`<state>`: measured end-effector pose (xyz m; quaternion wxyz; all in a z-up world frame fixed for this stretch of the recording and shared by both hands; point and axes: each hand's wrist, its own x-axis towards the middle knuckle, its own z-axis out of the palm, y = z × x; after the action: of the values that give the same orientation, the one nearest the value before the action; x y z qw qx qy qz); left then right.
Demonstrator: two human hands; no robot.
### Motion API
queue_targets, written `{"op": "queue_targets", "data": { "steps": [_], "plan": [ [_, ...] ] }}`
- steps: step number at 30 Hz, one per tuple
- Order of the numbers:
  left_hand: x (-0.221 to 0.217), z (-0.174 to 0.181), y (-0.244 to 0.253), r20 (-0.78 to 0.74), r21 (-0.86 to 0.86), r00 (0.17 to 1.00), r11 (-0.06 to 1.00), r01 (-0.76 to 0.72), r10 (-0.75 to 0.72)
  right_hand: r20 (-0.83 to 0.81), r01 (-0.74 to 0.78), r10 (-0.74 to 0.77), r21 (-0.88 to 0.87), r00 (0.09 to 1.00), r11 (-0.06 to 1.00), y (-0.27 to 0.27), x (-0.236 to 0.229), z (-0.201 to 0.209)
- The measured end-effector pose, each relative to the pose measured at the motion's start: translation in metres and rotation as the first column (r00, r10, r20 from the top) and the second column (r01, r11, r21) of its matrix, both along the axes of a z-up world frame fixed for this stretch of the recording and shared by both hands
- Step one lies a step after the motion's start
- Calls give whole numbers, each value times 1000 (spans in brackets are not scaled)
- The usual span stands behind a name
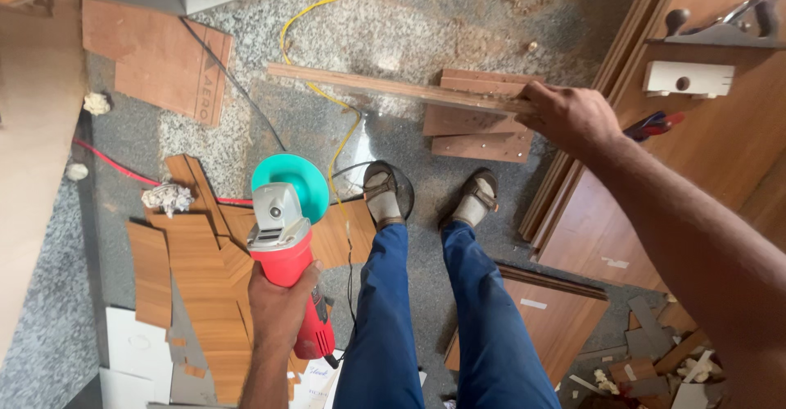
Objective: The person sands the edge of a wood panel using a handheld power sander.
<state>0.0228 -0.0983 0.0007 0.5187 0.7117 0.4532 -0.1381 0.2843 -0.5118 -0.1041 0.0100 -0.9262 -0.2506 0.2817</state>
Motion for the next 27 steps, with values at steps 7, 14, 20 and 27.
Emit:
{"op": "queue_targets", "data": {
  "steps": [7,14,20,27],
  "plan": [
    [15,14,0,-138,-19,990,1000,-7,4,-99,234,-251,-159,963,959,-14,4,27],
    [15,9,-10,120,20,989,996,90,-92,-345,664,-605,76,718,744,-37,-4,9],
    [0,5,-2,46,-54,999,999,-3,5,32,224,-237,223,971,949,-25,-23,18],
    [-10,2,53,234,81,967,993,88,-105,-11,192,-194,234,981,953,43,-17,61]
  ]
}}
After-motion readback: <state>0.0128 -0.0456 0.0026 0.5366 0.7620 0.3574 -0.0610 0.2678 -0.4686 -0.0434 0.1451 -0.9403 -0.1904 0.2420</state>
